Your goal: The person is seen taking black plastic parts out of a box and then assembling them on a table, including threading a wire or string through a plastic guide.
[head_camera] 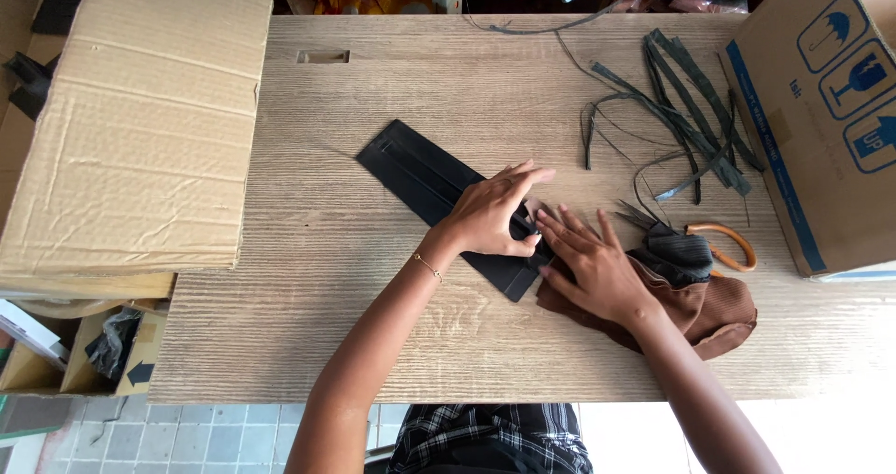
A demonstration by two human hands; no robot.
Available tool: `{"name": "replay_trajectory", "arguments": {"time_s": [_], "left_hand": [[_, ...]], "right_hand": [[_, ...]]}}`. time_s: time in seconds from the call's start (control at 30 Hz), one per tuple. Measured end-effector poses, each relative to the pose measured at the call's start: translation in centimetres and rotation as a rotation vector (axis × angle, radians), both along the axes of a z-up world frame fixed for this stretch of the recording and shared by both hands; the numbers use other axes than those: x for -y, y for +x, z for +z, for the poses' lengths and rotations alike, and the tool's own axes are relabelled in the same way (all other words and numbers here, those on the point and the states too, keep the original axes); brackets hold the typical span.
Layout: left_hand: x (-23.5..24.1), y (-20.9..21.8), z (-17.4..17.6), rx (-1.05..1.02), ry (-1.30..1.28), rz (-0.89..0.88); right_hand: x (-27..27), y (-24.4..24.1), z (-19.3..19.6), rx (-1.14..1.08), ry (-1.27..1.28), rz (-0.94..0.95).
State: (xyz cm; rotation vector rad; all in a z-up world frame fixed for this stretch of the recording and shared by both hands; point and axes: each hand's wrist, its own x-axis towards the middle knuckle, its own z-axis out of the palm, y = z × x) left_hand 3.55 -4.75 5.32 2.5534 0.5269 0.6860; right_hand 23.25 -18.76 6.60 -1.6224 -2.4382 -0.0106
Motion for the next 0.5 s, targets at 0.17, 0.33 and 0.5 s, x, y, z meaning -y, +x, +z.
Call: {"name": "replay_trajectory", "arguments": {"time_s": [0.17, 0.33, 0.5], "left_hand": [[1.5, -1.2, 2.3, -0.162, -0.137, -0.196], [2.9, -3.1, 2.7, 0.001, -0.019, -0.306], [4.8, -6.4, 2.0, -0.218, 0.168, -0.115]], "right_hand": [[2.2, -0.2, -0.3, -0.193, -0.045, 0.201], [4.1, -2.1, 0.7, -0.323, -0.217, 0.286], [5.3, -4.4, 1.5, -0.212, -0.152, 0.333]]}}
